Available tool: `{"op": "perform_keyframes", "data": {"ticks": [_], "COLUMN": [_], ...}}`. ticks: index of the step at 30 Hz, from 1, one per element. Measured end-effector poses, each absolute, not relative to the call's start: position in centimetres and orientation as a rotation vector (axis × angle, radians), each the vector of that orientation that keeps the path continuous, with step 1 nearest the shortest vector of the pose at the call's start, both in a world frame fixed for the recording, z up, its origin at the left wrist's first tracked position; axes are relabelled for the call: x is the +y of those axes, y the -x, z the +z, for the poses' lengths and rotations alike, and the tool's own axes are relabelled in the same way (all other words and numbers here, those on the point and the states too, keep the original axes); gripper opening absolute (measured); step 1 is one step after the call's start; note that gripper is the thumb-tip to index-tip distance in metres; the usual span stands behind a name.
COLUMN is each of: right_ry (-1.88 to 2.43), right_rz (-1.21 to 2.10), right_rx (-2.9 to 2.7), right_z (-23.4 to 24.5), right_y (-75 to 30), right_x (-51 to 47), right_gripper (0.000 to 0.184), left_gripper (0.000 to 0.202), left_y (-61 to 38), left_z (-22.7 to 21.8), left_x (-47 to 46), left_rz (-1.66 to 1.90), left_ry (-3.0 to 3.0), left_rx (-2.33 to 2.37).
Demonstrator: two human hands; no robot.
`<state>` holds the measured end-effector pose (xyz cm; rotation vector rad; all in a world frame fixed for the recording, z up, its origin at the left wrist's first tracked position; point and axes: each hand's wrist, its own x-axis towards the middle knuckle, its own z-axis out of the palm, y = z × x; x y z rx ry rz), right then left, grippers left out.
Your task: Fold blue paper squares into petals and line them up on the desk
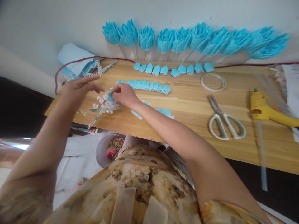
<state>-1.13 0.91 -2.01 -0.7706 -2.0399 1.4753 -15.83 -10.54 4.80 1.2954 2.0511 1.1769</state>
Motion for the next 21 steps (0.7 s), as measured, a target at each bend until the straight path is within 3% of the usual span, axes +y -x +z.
{"op": "perform_keyframes", "data": {"ticks": [2, 6, 9, 14, 18, 21], "right_ry": [0.799, 0.825, 0.812, 0.780, 0.696, 0.635], "right_rz": [1.577, 1.707, 1.646, 1.335, 0.966, 0.598], "right_rx": [-1.986, -1.901, -1.925, -2.259, -2.628, -2.830], "right_z": [-2.0, -1.5, -1.3, -1.5, -1.3, -1.1], "right_y": [1.2, 1.5, 1.5, 0.8, 0.3, 0.1], "right_x": [0.8, 0.7, 0.8, 1.3, 1.1, 0.9], "right_gripper": [0.010, 0.036, 0.040, 0.028, 0.044, 0.040], "left_gripper": [0.032, 0.037, 0.041, 0.029, 0.024, 0.021], "left_y": [16.0, 16.3, 16.6, 16.9, 17.0, 16.8], "left_z": [5.1, 4.6, 3.8, 3.5, 3.5, 3.1], "left_x": [-10.6, -10.3, -9.8, -9.7, -10.1, -10.1], "left_rz": [1.138, 1.064, 1.035, 1.210, 1.239, 1.221], "left_ry": [-1.352, -1.472, -1.561, -1.512, -1.559, -1.703], "left_rx": [2.139, 2.184, 2.120, 2.251, 2.282, 2.189]}}
